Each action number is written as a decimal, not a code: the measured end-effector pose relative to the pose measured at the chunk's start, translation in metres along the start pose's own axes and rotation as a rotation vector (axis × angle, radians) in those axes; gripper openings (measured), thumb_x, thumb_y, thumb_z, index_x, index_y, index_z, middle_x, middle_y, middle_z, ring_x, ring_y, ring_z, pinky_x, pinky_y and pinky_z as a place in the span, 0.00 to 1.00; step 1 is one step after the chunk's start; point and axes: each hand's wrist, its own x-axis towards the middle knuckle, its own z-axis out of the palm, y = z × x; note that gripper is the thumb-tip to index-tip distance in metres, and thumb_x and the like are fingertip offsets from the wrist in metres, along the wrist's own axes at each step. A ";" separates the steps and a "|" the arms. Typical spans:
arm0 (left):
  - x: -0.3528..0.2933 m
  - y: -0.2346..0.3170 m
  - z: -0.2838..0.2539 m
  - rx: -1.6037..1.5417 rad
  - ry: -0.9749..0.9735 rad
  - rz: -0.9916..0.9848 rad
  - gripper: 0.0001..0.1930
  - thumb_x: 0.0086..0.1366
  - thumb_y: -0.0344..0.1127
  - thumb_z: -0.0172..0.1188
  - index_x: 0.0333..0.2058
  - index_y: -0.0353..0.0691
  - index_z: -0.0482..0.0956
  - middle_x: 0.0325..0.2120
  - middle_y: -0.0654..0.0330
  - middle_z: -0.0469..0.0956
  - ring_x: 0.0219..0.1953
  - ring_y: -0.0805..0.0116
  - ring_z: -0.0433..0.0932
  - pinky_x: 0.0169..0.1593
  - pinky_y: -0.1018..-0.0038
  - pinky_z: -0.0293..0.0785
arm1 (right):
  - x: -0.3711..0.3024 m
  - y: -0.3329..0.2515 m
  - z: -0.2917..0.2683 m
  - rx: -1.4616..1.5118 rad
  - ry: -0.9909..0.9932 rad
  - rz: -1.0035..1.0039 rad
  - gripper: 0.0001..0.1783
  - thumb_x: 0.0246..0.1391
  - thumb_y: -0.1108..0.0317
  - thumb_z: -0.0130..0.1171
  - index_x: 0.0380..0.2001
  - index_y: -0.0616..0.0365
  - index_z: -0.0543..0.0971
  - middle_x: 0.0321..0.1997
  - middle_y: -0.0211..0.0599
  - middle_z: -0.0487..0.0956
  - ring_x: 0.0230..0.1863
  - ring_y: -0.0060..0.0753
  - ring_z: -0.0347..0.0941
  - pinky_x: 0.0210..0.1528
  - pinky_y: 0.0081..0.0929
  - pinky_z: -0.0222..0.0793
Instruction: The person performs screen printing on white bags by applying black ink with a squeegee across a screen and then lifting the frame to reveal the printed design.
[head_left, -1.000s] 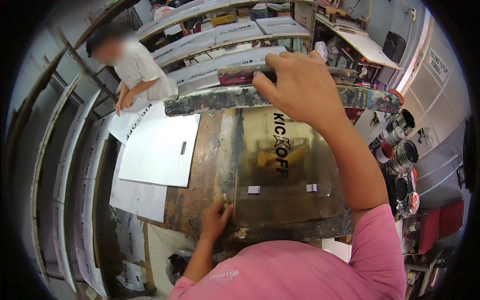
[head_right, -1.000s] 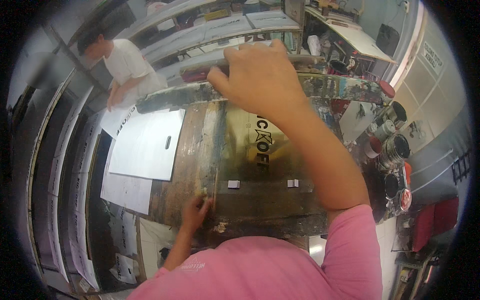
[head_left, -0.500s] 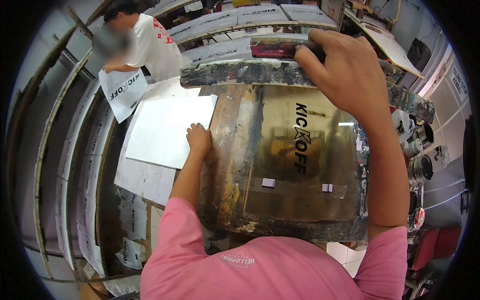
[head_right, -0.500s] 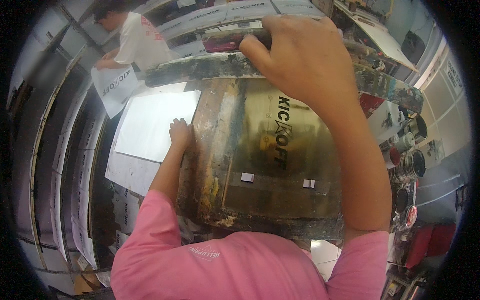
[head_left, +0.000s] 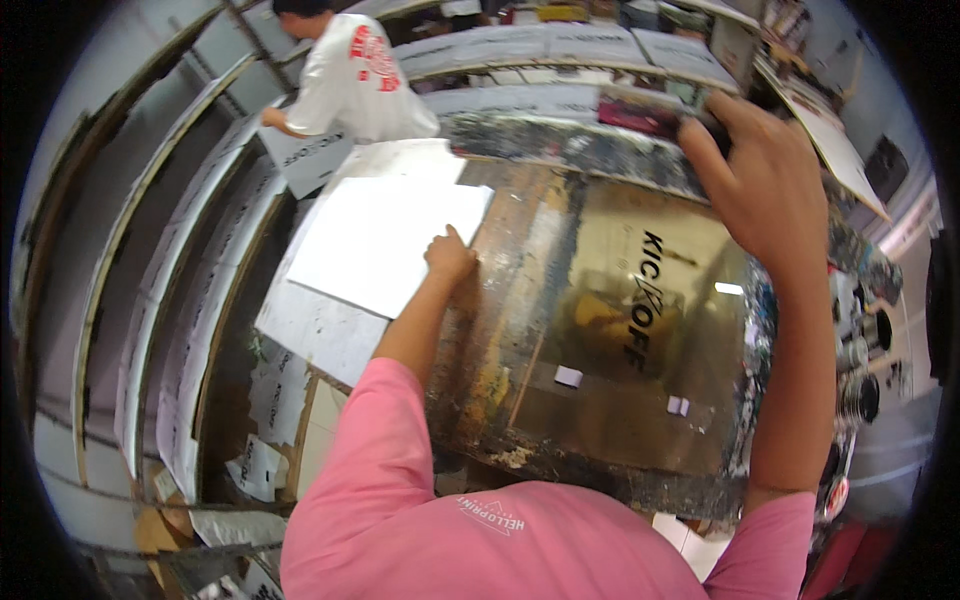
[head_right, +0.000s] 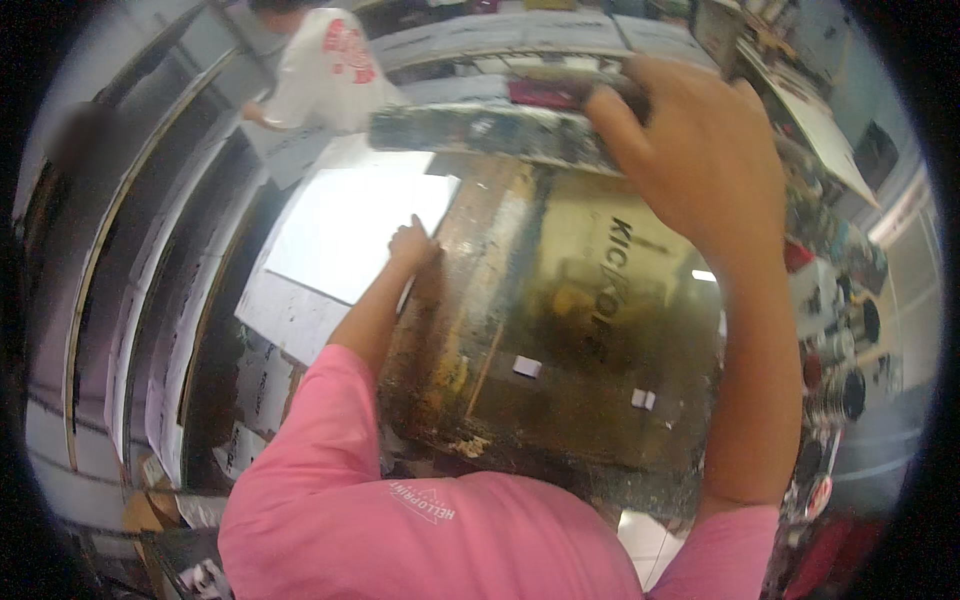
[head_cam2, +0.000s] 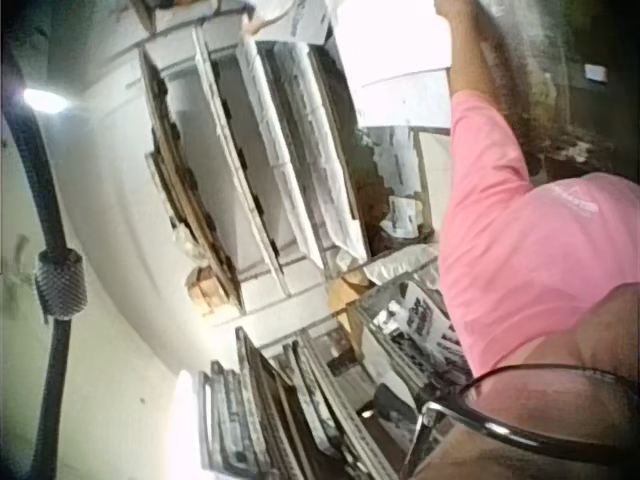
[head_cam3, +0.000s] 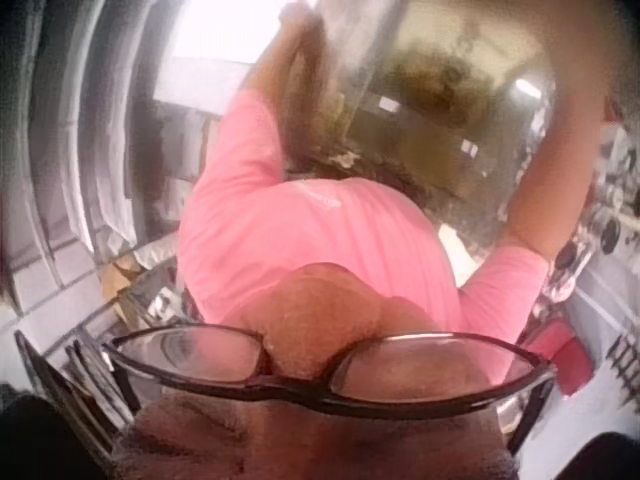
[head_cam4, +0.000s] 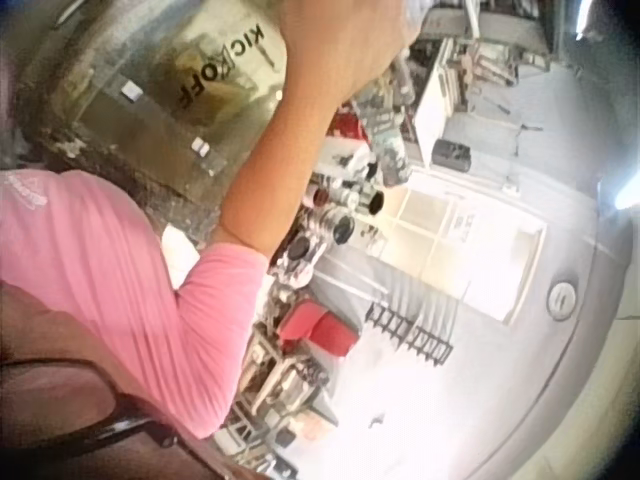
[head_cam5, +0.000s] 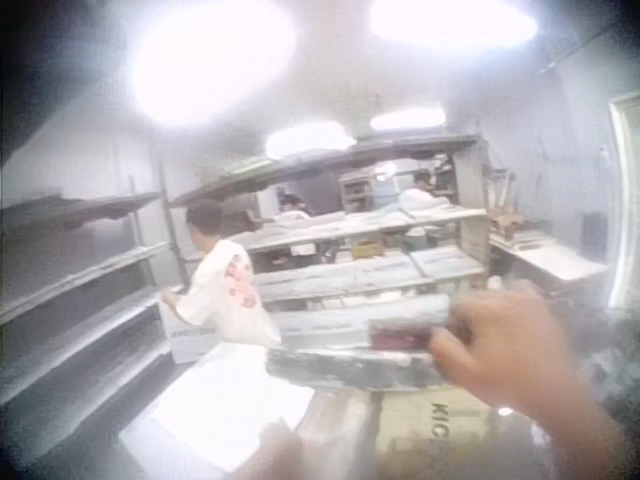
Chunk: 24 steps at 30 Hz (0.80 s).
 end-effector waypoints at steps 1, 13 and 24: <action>-0.001 -0.001 -0.003 -0.010 -0.013 -0.006 0.44 0.64 0.54 0.68 0.70 0.32 0.65 0.57 0.33 0.79 0.60 0.36 0.80 0.62 0.48 0.79 | -0.001 -0.001 -0.002 0.008 -0.046 0.025 0.26 0.65 0.48 0.53 0.41 0.63 0.84 0.45 0.57 0.85 0.49 0.59 0.80 0.56 0.49 0.68; -0.002 -0.012 -0.008 -0.135 0.096 -0.035 0.33 0.63 0.43 0.71 0.61 0.33 0.69 0.52 0.41 0.81 0.56 0.40 0.82 0.58 0.48 0.80 | 0.001 -0.008 -0.011 0.030 -0.114 0.056 0.23 0.65 0.54 0.56 0.45 0.66 0.83 0.46 0.57 0.85 0.50 0.61 0.79 0.58 0.49 0.67; 0.012 -0.015 -0.013 -0.091 -0.004 0.092 0.18 0.71 0.41 0.60 0.50 0.32 0.87 0.51 0.38 0.84 0.54 0.44 0.86 0.55 0.56 0.85 | 0.000 -0.004 -0.006 -0.026 -0.101 0.079 0.25 0.64 0.54 0.56 0.52 0.65 0.84 0.49 0.58 0.84 0.53 0.62 0.79 0.62 0.52 0.66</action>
